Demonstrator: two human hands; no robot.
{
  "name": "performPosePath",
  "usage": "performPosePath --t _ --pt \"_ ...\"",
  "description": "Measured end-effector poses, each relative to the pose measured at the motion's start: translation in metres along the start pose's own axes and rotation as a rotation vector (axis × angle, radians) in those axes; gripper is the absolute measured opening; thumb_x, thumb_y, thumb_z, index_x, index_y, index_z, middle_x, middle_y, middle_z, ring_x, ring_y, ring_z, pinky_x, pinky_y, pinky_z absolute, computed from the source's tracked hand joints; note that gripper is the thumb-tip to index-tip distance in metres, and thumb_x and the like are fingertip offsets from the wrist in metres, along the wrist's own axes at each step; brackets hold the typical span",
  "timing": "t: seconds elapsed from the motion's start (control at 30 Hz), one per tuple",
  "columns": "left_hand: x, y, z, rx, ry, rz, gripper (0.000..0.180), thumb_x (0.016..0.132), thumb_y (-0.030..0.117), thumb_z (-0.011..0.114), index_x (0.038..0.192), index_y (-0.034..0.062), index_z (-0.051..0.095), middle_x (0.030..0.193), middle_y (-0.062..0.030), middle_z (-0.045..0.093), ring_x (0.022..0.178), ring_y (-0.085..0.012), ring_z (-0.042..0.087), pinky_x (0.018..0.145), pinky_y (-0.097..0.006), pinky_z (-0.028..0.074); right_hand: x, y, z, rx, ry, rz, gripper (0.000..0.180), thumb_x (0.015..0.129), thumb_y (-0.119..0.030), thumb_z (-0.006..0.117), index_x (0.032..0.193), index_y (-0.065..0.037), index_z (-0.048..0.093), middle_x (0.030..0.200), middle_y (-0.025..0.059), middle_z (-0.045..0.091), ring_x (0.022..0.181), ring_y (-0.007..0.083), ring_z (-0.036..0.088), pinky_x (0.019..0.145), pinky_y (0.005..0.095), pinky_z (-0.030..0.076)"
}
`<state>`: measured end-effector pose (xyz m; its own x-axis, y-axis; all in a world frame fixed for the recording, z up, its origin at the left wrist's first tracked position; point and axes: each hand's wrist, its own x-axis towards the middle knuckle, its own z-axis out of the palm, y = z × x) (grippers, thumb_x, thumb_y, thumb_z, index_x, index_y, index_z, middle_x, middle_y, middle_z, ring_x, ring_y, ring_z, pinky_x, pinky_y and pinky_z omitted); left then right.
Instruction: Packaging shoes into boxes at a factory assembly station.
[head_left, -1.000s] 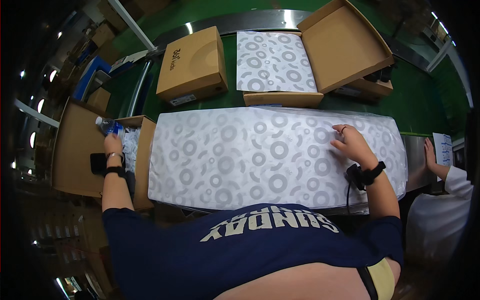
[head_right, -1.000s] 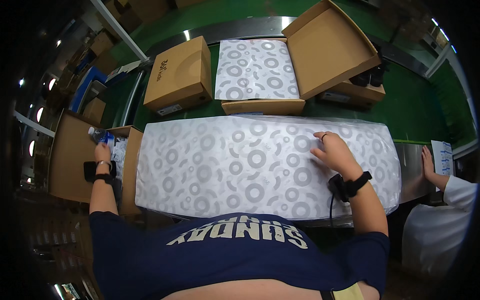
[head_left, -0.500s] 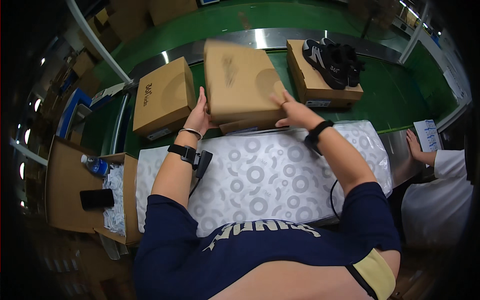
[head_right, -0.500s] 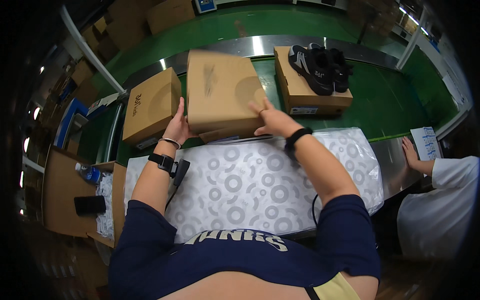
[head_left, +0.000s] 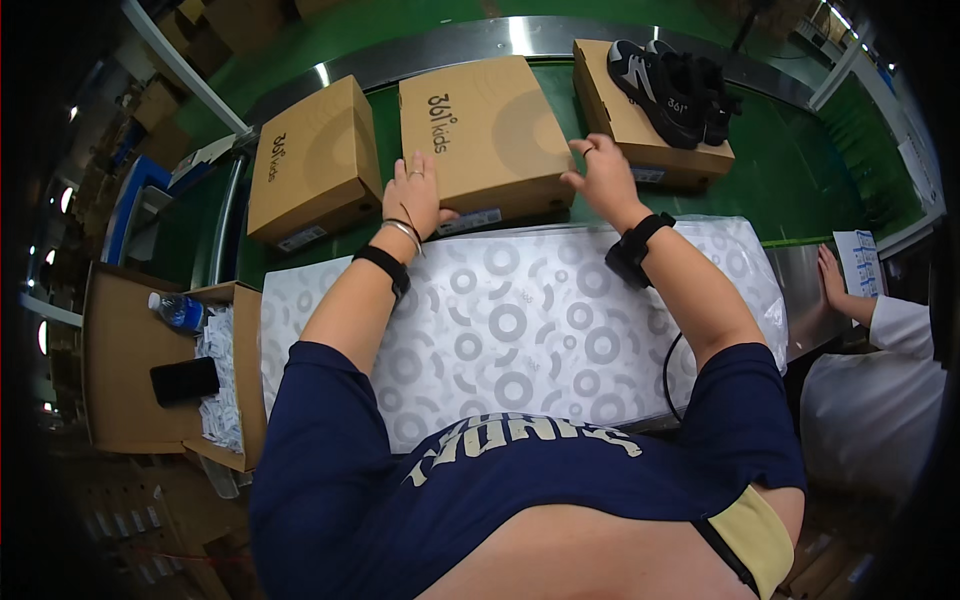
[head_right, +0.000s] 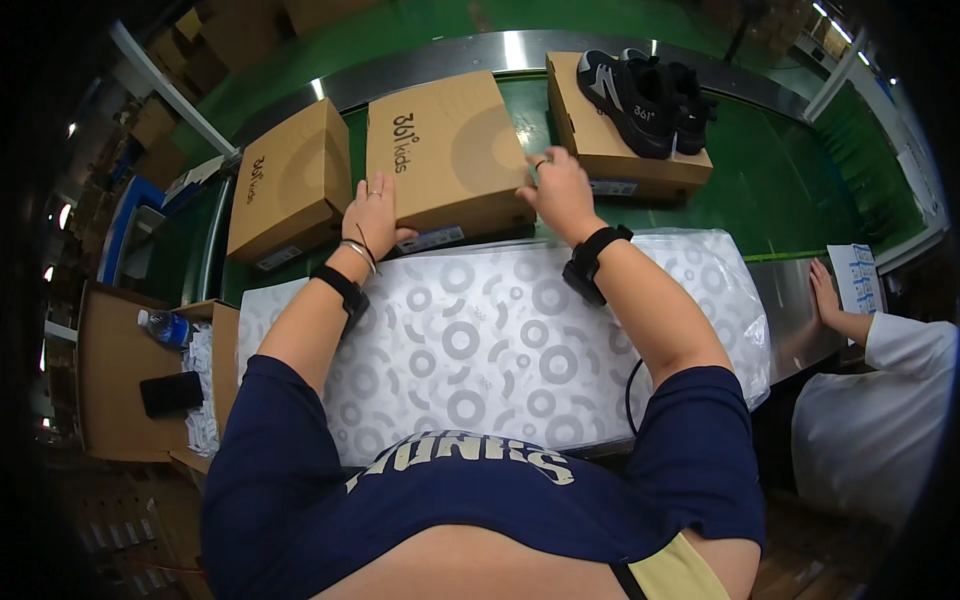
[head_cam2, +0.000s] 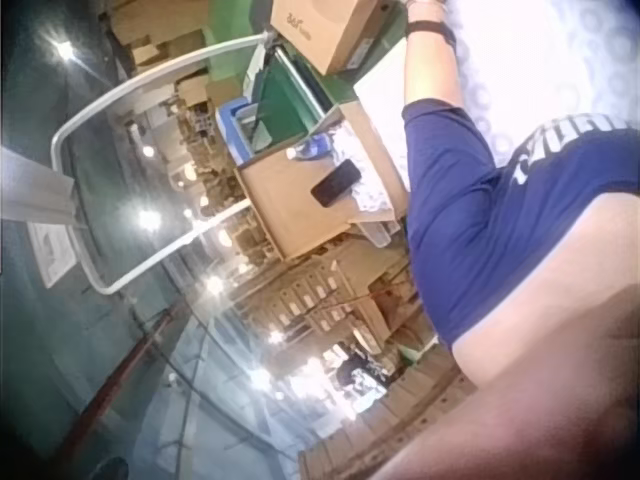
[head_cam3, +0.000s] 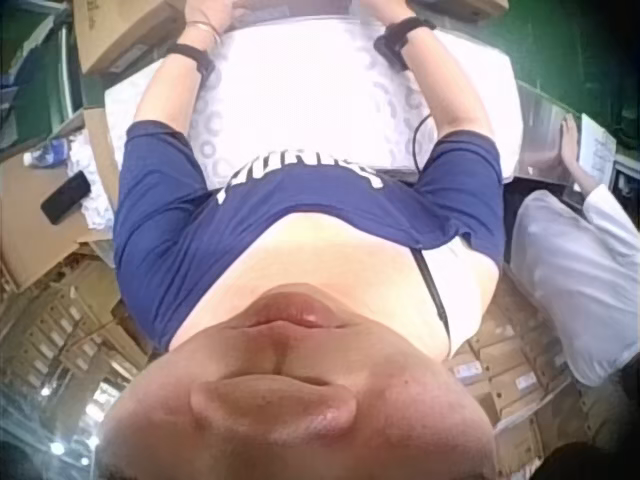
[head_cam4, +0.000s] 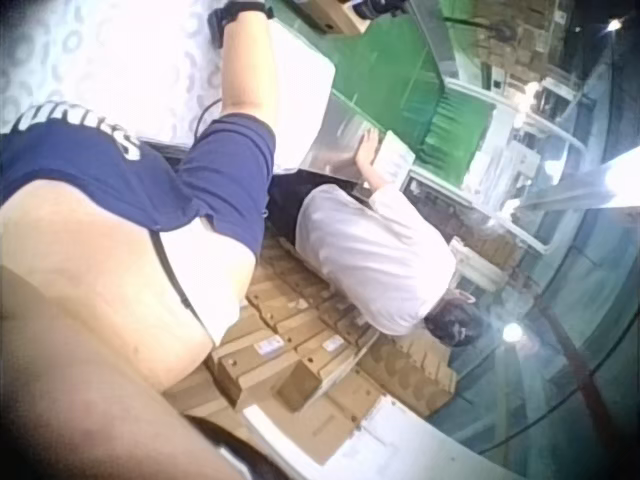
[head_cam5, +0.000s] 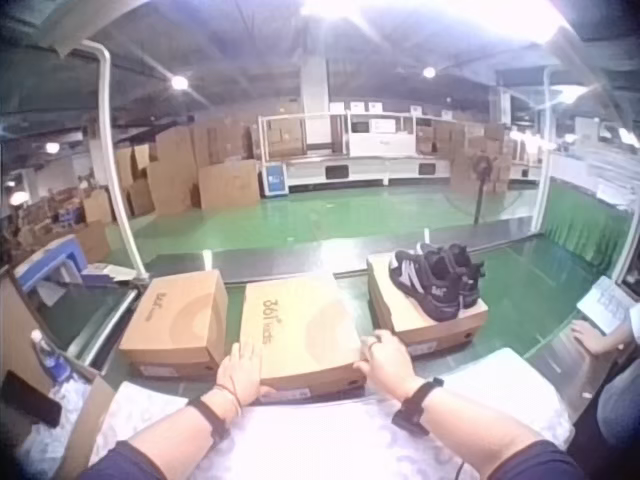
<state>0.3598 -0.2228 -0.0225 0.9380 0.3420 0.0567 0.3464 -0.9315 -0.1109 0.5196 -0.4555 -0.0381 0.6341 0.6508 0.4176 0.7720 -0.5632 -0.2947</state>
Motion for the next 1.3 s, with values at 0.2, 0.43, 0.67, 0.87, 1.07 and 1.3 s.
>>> performPosePath --t 0.2,0.43,0.67,0.87,1.07,1.3 --pt "0.006 0.019 -0.017 0.099 -0.076 -0.135 0.077 0.068 0.034 0.069 0.13 0.0077 0.031 0.133 -0.0152 0.033 0.123 -0.0357 0.03 0.095 -0.058 0.024 0.039 0.042 -0.05 -0.442 0.551 0.366 0.063 0.066 -0.025 0.071 0.122 -0.026 0.043 0.135 0.0129 0.024 0.113 0.0335 0.033 0.088 0.0453 0.034" --pt "-0.038 0.101 -0.046 -0.397 0.073 0.314 0.059 0.07 0.029 0.066 0.122 0.0108 0.043 0.104 -0.0122 0.058 0.115 -0.0298 0.042 0.093 -0.062 0.022 0.061 0.1 -0.128 -0.117 0.076 0.107 0.025 0.069 -0.009 0.066 0.09 -0.006 0.053 0.096 0.0161 0.054 0.086 0.0341 0.055 0.073 0.0404 0.044" --pt "-0.083 0.118 -0.097 -0.612 0.601 0.38 0.08 0.061 0.021 0.075 0.128 0.0083 0.034 0.126 -0.0186 0.039 0.116 -0.0372 0.039 0.098 -0.055 0.021 -0.013 -0.053 -0.26 0.526 -0.108 -0.072 0.032 0.067 -0.007 0.071 0.092 -0.002 0.052 0.083 0.002 0.054 0.08 0.0102 0.053 0.073 0.0223 0.042" --pt "-0.114 0.11 -0.098 -1.1 0.689 0.605 0.09 0.055 0.02 0.08 0.129 0.0051 0.031 0.127 -0.0207 0.037 0.111 -0.0355 0.043 0.092 -0.038 0.037 -0.061 -0.103 -0.271 1.021 -0.157 -0.21 0.045 0.072 -0.015 0.071 0.107 0.0 0.046 0.093 0.0 0.051 0.084 0.007 0.049 0.076 0.0203 0.04" --pt "-0.168 0.103 -0.106 -2.461 -0.433 0.143 0.051 0.079 0.016 0.061 0.124 0.0043 0.039 0.115 -0.0079 0.051 0.109 -0.0188 0.048 0.093 -0.031 0.037 -0.063 -0.112 -0.161 1.247 -0.037 0.044 0.059 0.081 -0.017 0.062 0.129 0.004 0.034 0.114 0.008 0.052 0.099 0.0109 0.05 0.086 0.0215 0.04" --pt "-0.238 -0.01 -0.029 -1.071 0.275 -0.454 0.044 0.081 0.024 0.057 0.117 0.0013 0.047 0.112 -0.0164 0.052 0.103 -0.0257 0.048 0.09 -0.035 0.036 -0.071 -0.089 -0.063 1.314 -0.294 0.638 0.049 0.078 -0.019 0.065 0.113 0.01 0.048 0.096 0.0129 0.06 0.081 0.0134 0.058 0.071 0.0233 0.047"
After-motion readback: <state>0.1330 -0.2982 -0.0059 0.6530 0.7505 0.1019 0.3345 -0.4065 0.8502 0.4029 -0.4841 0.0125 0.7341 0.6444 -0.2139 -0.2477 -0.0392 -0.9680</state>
